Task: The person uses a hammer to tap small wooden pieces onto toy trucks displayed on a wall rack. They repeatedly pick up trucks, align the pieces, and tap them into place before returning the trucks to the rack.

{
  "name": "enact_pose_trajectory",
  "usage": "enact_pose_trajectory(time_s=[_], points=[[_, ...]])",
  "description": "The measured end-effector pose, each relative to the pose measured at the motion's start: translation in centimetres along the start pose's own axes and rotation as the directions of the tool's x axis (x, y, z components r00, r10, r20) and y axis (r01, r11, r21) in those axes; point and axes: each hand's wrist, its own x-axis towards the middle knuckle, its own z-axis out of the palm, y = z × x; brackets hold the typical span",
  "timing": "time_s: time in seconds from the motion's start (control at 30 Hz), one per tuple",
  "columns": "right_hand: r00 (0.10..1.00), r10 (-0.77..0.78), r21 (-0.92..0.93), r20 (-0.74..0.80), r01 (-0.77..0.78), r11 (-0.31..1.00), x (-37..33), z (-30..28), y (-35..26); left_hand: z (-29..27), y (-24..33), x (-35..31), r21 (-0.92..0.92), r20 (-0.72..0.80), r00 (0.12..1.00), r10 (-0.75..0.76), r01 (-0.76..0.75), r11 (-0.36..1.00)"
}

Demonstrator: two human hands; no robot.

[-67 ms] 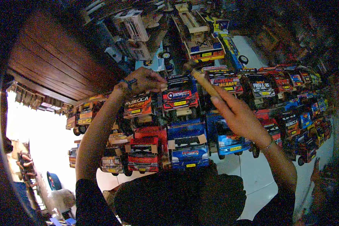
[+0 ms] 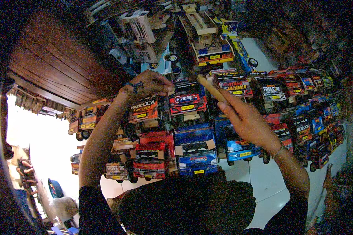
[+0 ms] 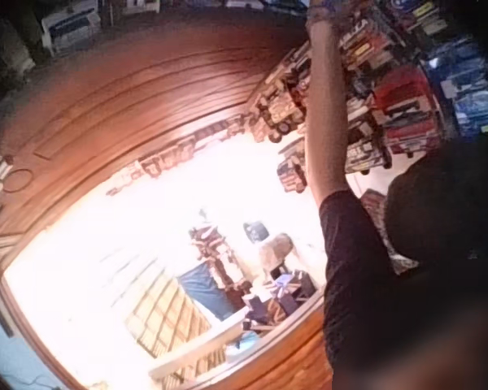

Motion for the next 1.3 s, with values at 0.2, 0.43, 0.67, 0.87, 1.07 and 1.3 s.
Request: enact_pose_trajectory(time_s=[0.2,0.43,0.67,0.87,1.07,1.3], points=[[0.987,-0.161,-0.101,-0.01,0.159,0.982,1.1,1.1,-1.7,-0.1,-0.6,0.1,-0.039,0.009,0.999,0.038,-0.037,0.999],[0.99,-0.057,-0.22,0.132,0.085,0.972,1.4,0.8,-3.0,-0.3,-1.2,0.6,-0.057,0.025,0.998,0.062,-0.06,0.997],[0.987,-0.138,-0.14,0.081,0.148,0.979,1.3,2.5,-2.6,-0.3,-1.1,0.8,-0.008,0.028,0.997,0.078,-0.077,0.997],[0.997,-0.051,-0.203,0.05,0.06,0.977,1.4,2.3,-3.2,-0.4,-1.4,1.1,-0.027,0.024,0.999,0.045,-0.045,0.999],[0.996,-0.084,-0.234,0.003,0.083,0.969,1.4,1.8,-3.0,-0.3,-1.9,1.4,-0.094,0.037,0.995,0.09,-0.086,0.992],[0.989,0.082,-0.281,0.126,-0.044,0.959,1.1,2.4,-2.9,-0.5,-1.9,1.5,-0.11,0.047,0.997,0.06,-0.054,0.992]])
